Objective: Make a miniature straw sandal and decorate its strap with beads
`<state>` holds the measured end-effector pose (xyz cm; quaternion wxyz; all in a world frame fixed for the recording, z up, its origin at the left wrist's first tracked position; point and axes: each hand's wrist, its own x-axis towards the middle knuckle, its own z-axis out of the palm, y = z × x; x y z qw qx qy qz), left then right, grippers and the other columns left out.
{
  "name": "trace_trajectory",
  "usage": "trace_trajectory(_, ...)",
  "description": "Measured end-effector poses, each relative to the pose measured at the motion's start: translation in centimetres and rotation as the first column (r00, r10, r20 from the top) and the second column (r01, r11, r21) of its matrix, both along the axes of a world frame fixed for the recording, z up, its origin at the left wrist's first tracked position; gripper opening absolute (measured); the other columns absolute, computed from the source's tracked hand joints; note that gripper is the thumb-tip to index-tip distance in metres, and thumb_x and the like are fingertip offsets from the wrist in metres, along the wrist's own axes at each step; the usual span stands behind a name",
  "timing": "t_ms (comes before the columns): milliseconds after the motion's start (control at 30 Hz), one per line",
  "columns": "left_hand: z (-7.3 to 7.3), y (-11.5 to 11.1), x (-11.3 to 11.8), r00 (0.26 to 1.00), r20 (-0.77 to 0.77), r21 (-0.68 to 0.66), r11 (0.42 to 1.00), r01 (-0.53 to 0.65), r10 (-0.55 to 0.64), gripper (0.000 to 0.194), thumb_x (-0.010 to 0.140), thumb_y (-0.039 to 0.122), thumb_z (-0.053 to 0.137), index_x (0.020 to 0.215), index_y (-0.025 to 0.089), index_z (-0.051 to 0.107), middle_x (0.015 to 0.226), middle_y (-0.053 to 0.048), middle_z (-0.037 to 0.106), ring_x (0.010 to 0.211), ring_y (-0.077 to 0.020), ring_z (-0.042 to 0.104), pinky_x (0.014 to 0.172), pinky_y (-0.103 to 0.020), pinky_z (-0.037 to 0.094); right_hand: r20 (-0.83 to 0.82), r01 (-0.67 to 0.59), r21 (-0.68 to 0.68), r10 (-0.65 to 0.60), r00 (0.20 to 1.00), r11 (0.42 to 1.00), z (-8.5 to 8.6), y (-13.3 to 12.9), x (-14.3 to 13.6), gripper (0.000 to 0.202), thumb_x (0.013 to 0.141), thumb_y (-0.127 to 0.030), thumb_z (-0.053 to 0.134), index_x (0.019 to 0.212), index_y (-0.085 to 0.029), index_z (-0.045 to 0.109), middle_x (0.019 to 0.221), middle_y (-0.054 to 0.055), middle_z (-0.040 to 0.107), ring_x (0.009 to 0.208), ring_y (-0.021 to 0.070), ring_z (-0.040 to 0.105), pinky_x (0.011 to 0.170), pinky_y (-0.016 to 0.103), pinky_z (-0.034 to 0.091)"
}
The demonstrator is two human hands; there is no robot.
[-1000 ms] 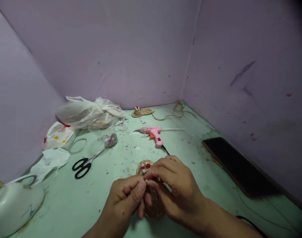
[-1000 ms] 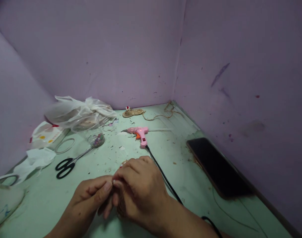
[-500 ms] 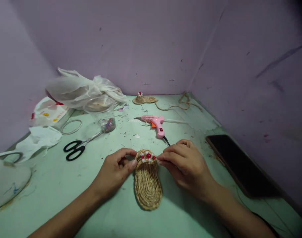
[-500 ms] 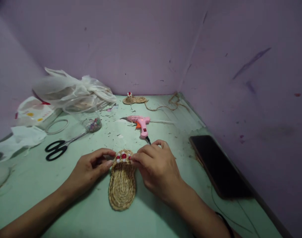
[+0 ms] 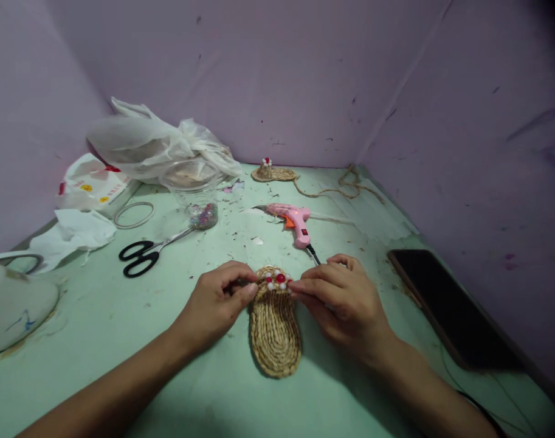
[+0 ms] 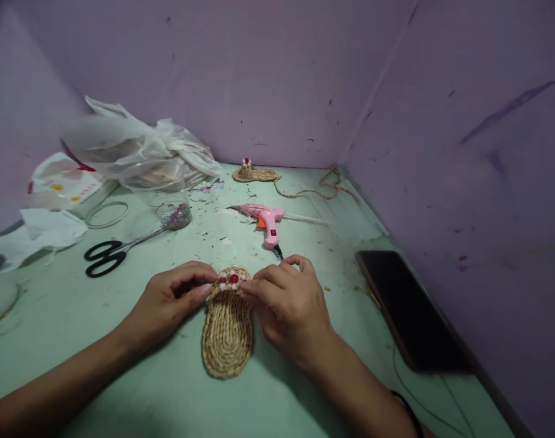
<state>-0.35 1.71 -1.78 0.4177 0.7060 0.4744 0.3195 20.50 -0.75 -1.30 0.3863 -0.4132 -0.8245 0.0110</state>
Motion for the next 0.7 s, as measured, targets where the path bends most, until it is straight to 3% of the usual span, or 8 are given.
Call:
trace_trajectory(300, -0.16, 0.08, -0.05, 1.000, 0.008, 0.013, 1.000, 0.010, -0.010, 0.014, 0.080, 0.022, 0.054, 0.085, 0.015, 0.064, 0.089, -0.008, 0.064, 0.083, -0.0182, 0.058, 0.074, -0.032, 0.046, -0.041, 0.030, -0.080, -0.033, 0.999, 0.996, 0.17, 0.02, -0.14, 0.007, 0.080, -0.014, 0.061, 0.080, -0.020, 0.064, 0.074, 0.000, 0.069, 0.067, 0.0154, 0.062, 0.074, 0.036, 0.037)
trace_trajectory(700, -0.10, 0.02, -0.18, 1.000, -0.002, 0.036, 0.999, 0.028, -0.028, 0.016, 0.083, 0.024, 0.051, 0.085, 0.015, 0.064, 0.087, -0.006, 0.063, 0.082, -0.0174, 0.058, 0.075, -0.031, 0.044, -0.034, 0.041, -0.084, -0.044, 0.998, 0.996, 0.31, -0.09, -0.24, 0.007, 0.080, -0.017, 0.060, 0.082, -0.021, 0.065, 0.075, 0.001, 0.068, 0.068, 0.0161, 0.060, 0.074, 0.037, 0.037)
